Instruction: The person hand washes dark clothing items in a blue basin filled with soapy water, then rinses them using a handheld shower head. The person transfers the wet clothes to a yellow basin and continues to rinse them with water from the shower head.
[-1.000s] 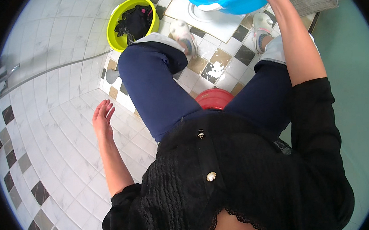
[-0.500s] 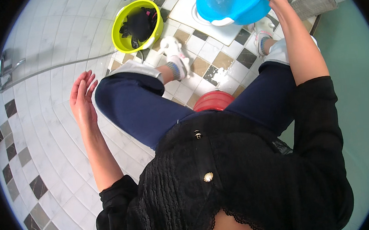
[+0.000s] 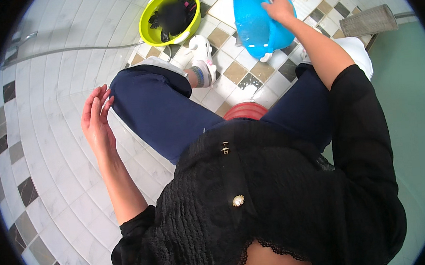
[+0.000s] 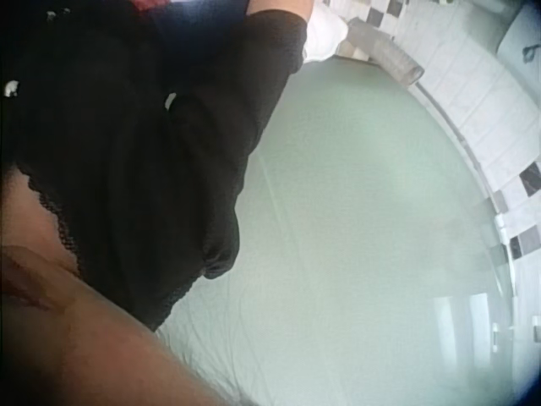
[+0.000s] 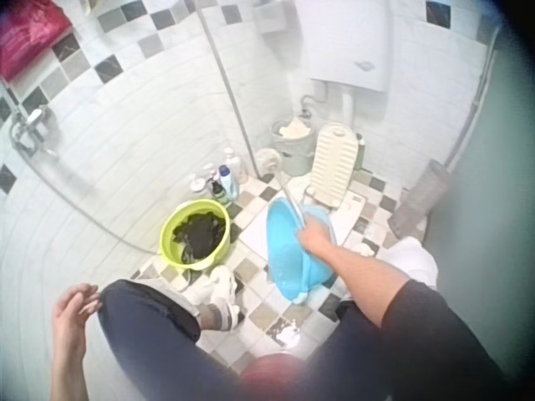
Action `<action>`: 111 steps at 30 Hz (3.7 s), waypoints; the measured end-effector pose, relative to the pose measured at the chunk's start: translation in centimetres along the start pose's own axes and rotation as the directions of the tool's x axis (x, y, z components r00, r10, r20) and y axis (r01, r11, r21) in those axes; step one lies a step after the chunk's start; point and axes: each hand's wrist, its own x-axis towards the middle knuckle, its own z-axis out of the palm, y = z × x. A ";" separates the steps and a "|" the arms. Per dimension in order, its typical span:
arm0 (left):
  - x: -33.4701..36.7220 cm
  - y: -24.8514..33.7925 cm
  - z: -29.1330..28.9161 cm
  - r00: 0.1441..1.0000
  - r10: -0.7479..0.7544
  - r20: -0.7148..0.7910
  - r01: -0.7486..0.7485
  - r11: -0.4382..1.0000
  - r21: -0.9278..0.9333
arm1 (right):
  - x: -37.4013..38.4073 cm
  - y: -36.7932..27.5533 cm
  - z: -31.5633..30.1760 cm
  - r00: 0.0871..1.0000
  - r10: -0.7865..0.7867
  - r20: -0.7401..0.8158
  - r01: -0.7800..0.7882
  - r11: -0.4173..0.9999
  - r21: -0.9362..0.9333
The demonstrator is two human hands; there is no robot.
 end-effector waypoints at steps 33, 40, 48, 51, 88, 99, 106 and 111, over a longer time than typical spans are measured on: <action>2.5 -0.7 -2.1 1.000 0.000 0.019 0.000 1.000 -0.016 | 3.0 0.7 -6.0 0.814 0.547 -0.195 -0.316 0.699 0.641; 3.1 -1.3 -1.4 0.999 -0.019 0.038 0.021 0.999 -0.034 | 2.3 0.4 -6.6 0.795 0.562 -0.229 -0.293 0.686 0.666; 2.7 -1.6 -0.6 0.998 -0.050 0.037 0.050 0.999 0.016 | 2.6 2.0 -6.8 0.870 0.462 -0.172 -0.142 0.569 0.810; 2.3 -1.4 0.0 0.998 -0.052 0.030 0.051 0.999 0.011 | 2.0 2.3 -7.4 0.851 0.497 -0.167 -0.185 0.581 0.793; -0.2 3.1 -1.1 0.956 0.286 -0.062 -0.274 0.950 0.153 | 5.0 3.9 0.2 0.978 0.198 0.068 -0.209 0.946 0.247; -1.1 2.6 -3.1 0.960 0.238 -0.147 -0.219 0.966 0.136 | 2.3 -4.8 2.1 0.999 -0.042 -0.026 0.041 0.998 -0.054; -1.2 2.2 -3.4 0.965 0.220 -0.145 -0.201 0.970 0.139 | 4.2 -1.9 1.3 0.979 0.005 -0.203 -0.021 0.997 -0.080; -0.7 2.0 -2.7 0.970 0.206 -0.131 -0.190 0.973 0.128 | 6.4 0.6 -0.3 0.984 0.125 -0.125 -0.094 0.969 0.228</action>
